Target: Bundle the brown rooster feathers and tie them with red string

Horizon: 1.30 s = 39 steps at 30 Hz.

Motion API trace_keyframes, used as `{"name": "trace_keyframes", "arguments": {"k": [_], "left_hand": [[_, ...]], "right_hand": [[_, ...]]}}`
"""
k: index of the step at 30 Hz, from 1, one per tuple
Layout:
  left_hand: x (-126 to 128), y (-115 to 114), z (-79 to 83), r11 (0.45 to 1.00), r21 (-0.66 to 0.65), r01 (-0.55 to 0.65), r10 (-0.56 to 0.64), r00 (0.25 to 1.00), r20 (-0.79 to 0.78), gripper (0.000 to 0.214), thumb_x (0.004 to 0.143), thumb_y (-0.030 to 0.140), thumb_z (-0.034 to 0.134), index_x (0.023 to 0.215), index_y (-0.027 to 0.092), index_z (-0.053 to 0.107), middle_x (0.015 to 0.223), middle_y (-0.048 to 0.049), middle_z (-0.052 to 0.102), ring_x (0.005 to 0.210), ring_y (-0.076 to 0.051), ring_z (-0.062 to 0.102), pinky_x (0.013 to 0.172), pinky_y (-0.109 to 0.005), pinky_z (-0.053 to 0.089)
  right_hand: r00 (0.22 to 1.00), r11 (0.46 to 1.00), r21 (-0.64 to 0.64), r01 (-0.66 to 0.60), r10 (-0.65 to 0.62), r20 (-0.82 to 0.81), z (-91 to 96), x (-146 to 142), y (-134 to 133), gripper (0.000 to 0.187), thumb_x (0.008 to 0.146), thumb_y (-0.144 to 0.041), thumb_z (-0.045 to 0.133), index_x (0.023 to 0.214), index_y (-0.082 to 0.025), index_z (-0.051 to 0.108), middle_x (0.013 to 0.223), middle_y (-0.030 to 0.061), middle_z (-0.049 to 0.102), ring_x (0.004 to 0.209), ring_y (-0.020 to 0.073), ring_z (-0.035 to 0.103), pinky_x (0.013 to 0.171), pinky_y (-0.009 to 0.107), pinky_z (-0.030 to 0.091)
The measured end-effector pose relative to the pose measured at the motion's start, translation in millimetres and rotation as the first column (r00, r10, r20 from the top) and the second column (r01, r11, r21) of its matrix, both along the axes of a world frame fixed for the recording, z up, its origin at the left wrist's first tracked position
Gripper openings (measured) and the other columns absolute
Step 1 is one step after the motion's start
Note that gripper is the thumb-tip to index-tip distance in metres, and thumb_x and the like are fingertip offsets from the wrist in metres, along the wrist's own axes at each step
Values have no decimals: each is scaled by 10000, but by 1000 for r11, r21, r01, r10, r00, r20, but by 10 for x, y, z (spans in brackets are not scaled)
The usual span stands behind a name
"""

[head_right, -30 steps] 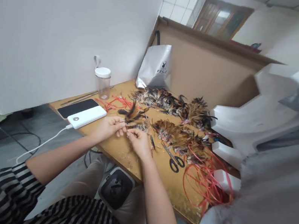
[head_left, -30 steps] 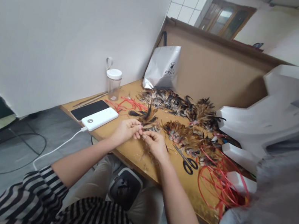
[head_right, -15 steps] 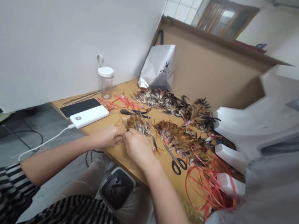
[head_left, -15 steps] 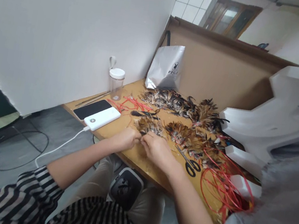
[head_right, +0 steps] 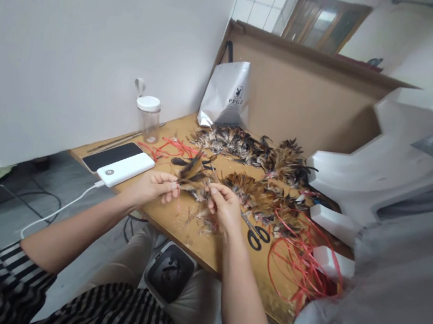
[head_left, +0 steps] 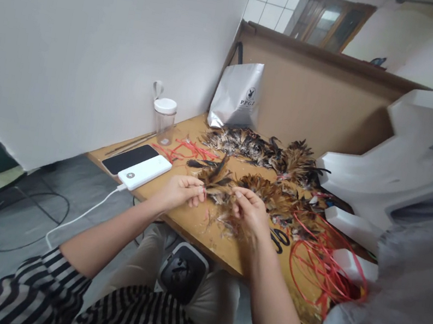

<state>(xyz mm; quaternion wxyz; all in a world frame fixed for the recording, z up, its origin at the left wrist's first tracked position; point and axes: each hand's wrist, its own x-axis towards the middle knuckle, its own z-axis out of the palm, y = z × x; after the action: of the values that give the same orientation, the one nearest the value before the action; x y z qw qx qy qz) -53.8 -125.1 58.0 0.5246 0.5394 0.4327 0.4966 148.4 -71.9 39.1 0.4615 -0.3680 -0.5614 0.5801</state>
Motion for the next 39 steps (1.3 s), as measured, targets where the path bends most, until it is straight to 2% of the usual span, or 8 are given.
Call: {"name": "trace_keyframes", "arguments": {"k": [5, 12, 17, 25, 28, 31, 35, 39], "left_hand": [[61, 33, -22, 995, 15, -96, 96, 995, -28, 242, 710, 353, 592, 662, 117, 568, 530, -4, 565, 428, -56, 469, 447, -178, 387], [123, 104, -154, 988, 47, -149, 147, 988, 48, 272, 673, 367, 623, 762, 121, 548, 593, -13, 594, 437, -71, 489, 427, -197, 393], [118, 117, -276, 981, 51, -187, 186, 982, 32, 245, 702, 322, 586, 837, 121, 547, 598, -12, 588, 457, -84, 499, 447, -207, 399], [84, -46, -312, 981, 191, 21, 57, 916, -396, 119, 731, 222, 536, 648, 157, 591, 562, -7, 577, 523, -93, 514, 553, -213, 403], [56, -132, -165, 973, -15, 228, -228, 961, -158, 168, 721, 304, 584, 758, 141, 601, 618, -30, 618, 489, -91, 520, 464, -195, 380], [69, -141, -90, 980, -84, 178, -159, 968, 197, 211, 679, 320, 645, 702, 123, 575, 596, -17, 594, 446, -54, 479, 404, -154, 321], [138, -46, -214, 981, -174, 81, 21, 859, 512, 212, 643, 280, 684, 661, 117, 550, 592, 21, 539, 443, -8, 428, 385, -113, 263], [177, 28, -406, 978, -201, -57, 130, 919, 373, 218, 653, 308, 664, 658, 112, 568, 571, 9, 544, 450, -25, 447, 393, -126, 282]], "right_hand": [[997, 993, -95, -76, 75, -13, 23, -122, -186, 353, 670, -437, 625, 912, -181, 597, 917, 66, 645, 371, 27, 378, 333, 188, 274], [963, 989, 108, -101, 70, 261, -88, -379, -289, 251, 767, -402, 515, 773, -172, 615, 518, -21, 514, 391, 76, 396, 393, 208, 299], [821, 824, 532, -194, -159, 548, -77, -384, -392, 222, 836, -264, 420, 802, -199, 629, 742, 36, 632, 680, 149, 546, 649, 253, 378], [557, 645, 580, -497, -275, 784, 229, -261, -345, 224, 842, -235, 411, 789, -177, 621, 730, 74, 618, 678, 162, 540, 632, 256, 354], [701, 712, 530, -460, -76, 709, 323, -139, -171, 229, 837, -269, 437, 755, -180, 631, 722, 47, 626, 687, 151, 549, 658, 252, 383], [820, 788, 450, -419, 117, 560, 262, -140, -122, 206, 806, -321, 492, 841, -177, 635, 732, 28, 636, 661, 148, 556, 632, 253, 417], [863, 776, 572, -267, -72, 501, 70, -288, -273, 211, 835, -263, 440, 799, -170, 626, 713, 23, 624, 664, 129, 542, 646, 237, 404], [690, 636, 692, -341, -331, 644, 36, -352, -436, 230, 855, -215, 392, 779, -162, 603, 718, 47, 597, 682, 135, 521, 654, 239, 372]]}}
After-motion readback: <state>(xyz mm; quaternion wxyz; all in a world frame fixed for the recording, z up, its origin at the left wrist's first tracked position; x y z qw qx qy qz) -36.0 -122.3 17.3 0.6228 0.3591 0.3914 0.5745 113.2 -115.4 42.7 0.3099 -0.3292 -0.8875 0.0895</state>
